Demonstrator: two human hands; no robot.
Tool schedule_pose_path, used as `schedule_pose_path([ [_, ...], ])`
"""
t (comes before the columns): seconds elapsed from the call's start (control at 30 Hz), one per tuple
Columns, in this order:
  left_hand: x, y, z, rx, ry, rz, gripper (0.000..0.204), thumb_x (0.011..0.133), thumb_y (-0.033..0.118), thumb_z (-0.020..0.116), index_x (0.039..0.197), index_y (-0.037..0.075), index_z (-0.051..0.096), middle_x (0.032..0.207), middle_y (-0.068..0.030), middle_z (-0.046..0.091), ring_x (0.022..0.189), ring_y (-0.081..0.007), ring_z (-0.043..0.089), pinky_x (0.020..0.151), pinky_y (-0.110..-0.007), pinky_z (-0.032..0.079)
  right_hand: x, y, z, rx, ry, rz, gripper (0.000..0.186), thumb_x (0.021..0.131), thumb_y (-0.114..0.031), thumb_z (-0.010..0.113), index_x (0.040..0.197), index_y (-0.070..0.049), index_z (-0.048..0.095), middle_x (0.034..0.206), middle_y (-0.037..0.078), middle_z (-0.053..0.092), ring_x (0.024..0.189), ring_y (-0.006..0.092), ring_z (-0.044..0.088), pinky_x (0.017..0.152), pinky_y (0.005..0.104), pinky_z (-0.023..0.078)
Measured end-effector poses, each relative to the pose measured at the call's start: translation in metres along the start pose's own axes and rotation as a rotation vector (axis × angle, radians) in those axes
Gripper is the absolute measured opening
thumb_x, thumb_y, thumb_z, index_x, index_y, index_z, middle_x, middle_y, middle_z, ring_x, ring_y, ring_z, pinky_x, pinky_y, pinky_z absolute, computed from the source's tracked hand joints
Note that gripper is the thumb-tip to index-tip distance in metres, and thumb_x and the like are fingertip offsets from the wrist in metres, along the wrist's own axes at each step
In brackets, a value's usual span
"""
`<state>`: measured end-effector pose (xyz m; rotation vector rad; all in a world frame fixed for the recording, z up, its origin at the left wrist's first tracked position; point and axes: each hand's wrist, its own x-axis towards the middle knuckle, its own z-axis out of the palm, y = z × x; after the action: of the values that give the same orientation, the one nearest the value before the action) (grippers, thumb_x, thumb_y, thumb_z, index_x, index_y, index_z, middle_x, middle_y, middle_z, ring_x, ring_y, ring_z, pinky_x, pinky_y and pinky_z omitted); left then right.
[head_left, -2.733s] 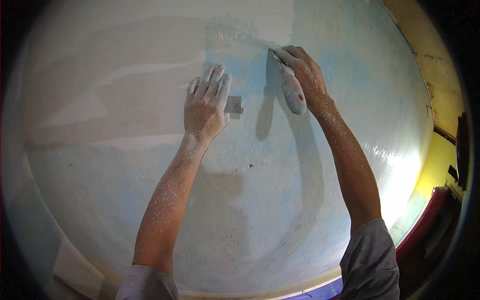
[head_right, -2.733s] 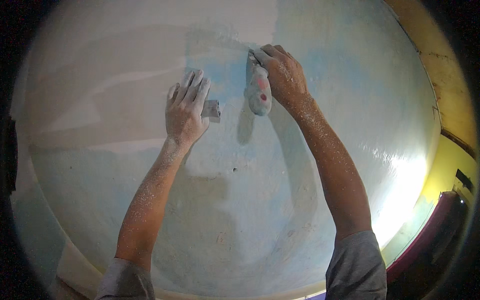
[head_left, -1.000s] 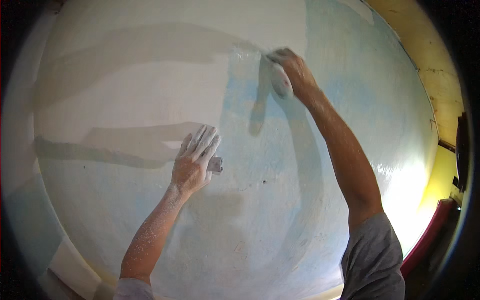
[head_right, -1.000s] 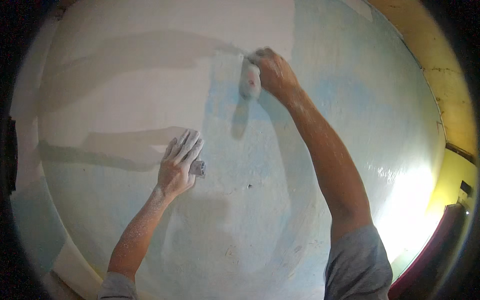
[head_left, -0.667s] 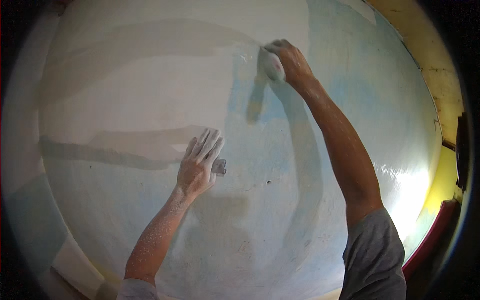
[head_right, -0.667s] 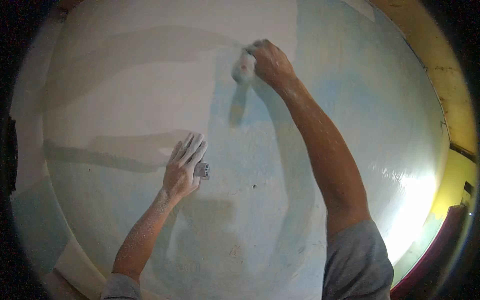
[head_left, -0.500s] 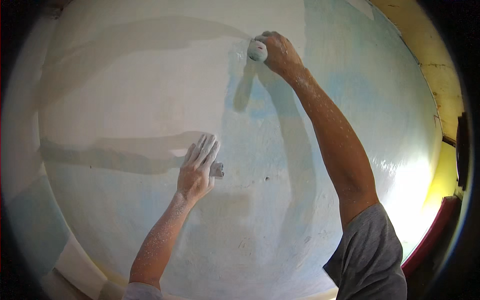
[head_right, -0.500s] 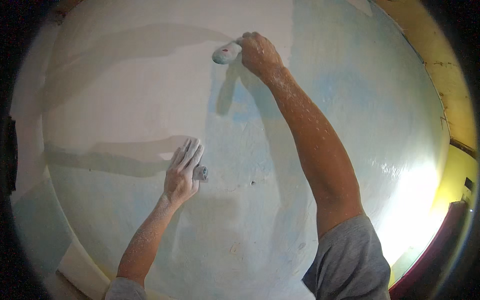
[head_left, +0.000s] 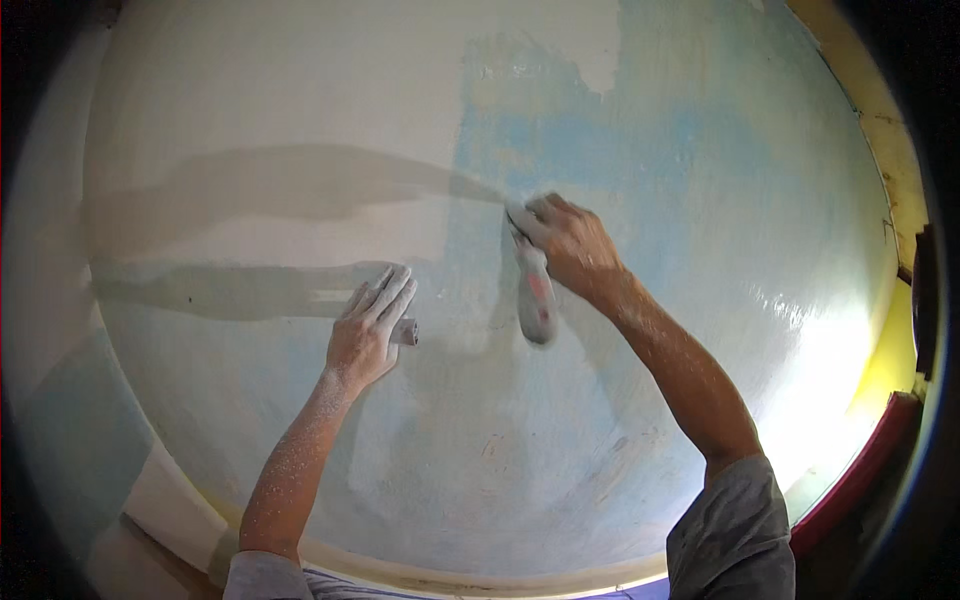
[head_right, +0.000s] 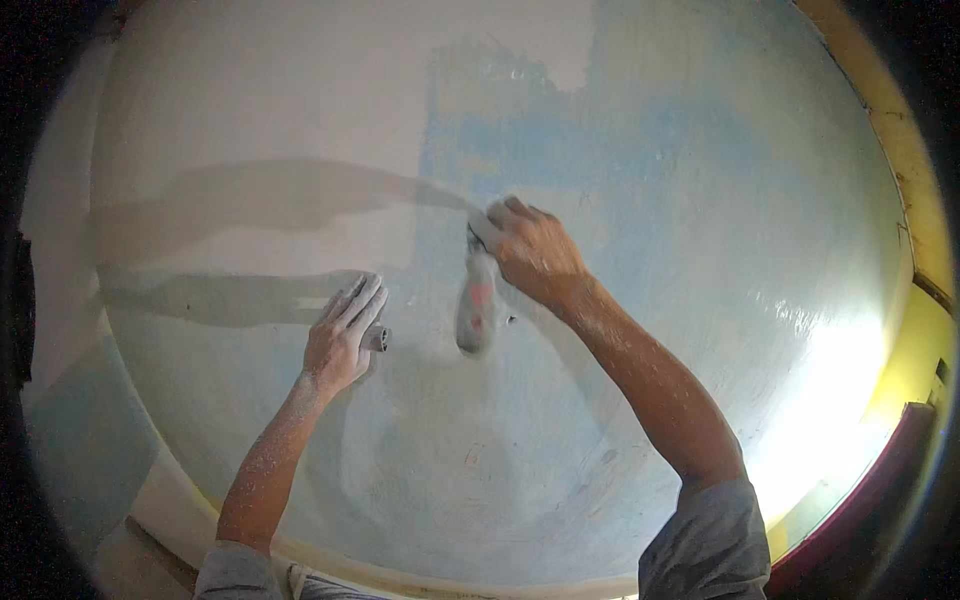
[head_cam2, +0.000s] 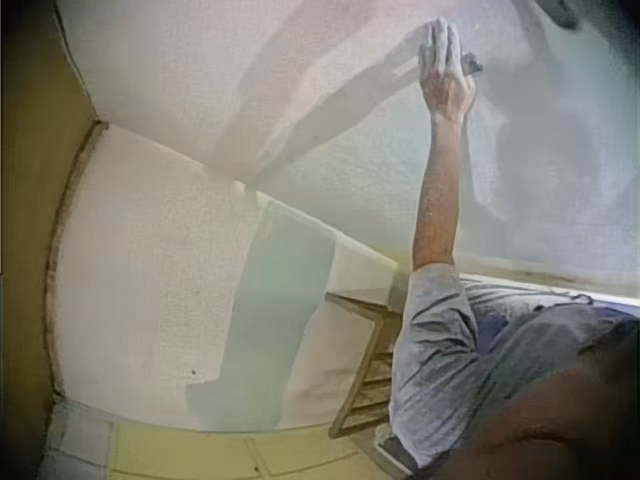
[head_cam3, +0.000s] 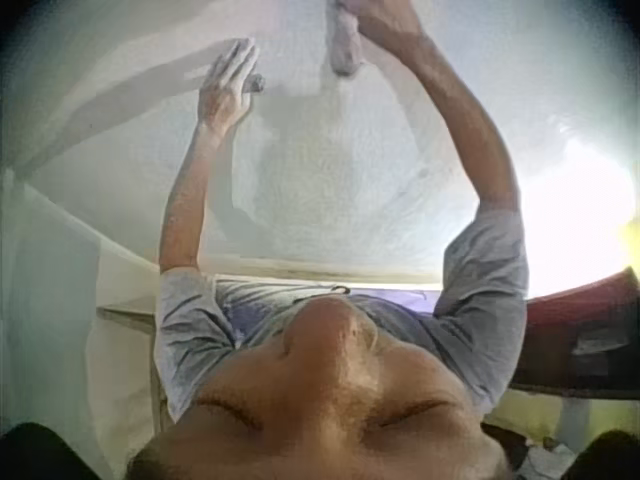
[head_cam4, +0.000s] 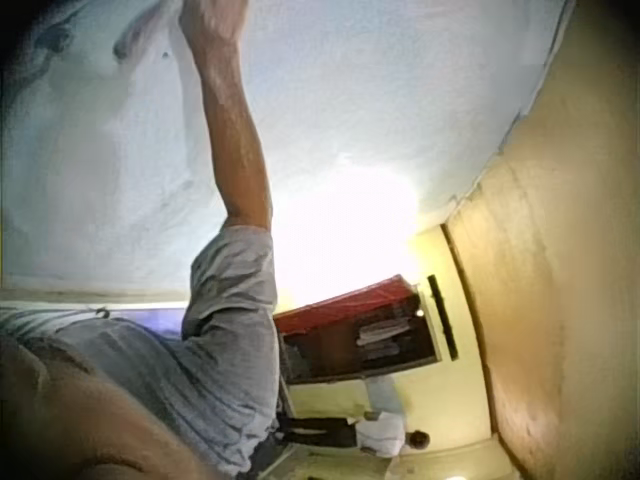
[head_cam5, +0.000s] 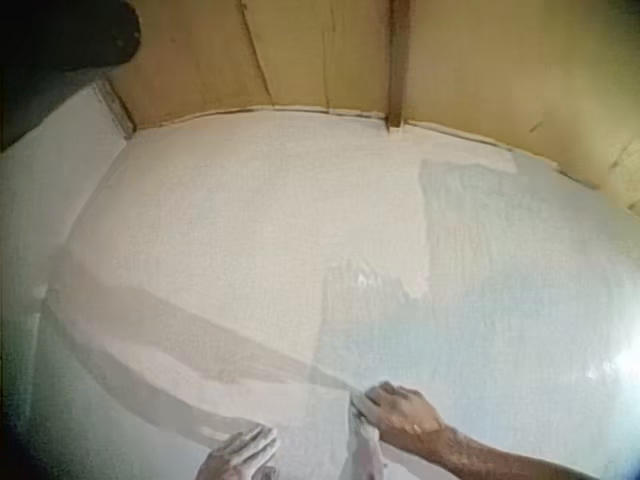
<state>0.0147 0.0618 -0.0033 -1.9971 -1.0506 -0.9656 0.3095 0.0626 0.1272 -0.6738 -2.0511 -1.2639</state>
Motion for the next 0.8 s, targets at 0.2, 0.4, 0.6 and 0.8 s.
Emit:
schedule_pose_path([
  [0.2,-0.003,0.005,-0.005,-0.041,0.084,0.003,0.061,0.078,-0.002,0.059,0.138,0.008,0.051,0.149,-0.0067,0.044,0.137,-0.0307,0.041,0.113,-0.046,0.037,-0.024,0.063,-0.053,-0.101,0.193,0.059,0.039,0.077,-0.004,0.07,0.116,-0.005,0.066,0.11,0.013,0.065,0.108,0.0285,0.061,0.091,0.038,0.055],
  [0.4,-0.008,0.005,0.0,0.011,0.094,-0.028,0.054,0.085,0.006,0.061,0.138,0.01,0.052,0.148,-0.0055,0.046,0.136,-0.0303,0.042,0.112,-0.047,0.039,0.018,0.129,-0.073,-0.066,0.174,0.101,0.034,0.084,-0.002,0.064,0.118,-0.006,0.067,0.118,0.013,0.065,0.111,0.0299,0.062,0.092,0.0379,0.055],
  [0.6,-0.006,0.007,0.008,-0.05,0.195,-0.032,0.05,0.086,0.007,0.06,0.135,0.007,0.054,0.145,-0.0069,0.049,0.134,-0.0313,0.045,0.11,-0.047,0.04,0.061,0.131,-0.08,-0.163,0.179,0.096,0.036,0.08,-0.003,0.07,0.115,-0.009,0.07,0.117,0.014,0.067,0.109,0.0324,0.063,0.095,0.0414,0.053],
  [0.8,0.001,0.012,0.007,-0.019,0.206,-0.033,0.045,0.089,0.011,0.059,0.134,0.005,0.055,0.144,-0.0102,0.05,0.133,-0.0338,0.047,0.108,-0.047,0.042,0.059,0.144,-0.073,-0.164,0.209,0.18,0.041,0.077,-0.003,0.07,0.117,-0.009,0.068,0.118,0.013,0.066,0.11,0.031,0.062,0.096,0.0403,0.053],
])
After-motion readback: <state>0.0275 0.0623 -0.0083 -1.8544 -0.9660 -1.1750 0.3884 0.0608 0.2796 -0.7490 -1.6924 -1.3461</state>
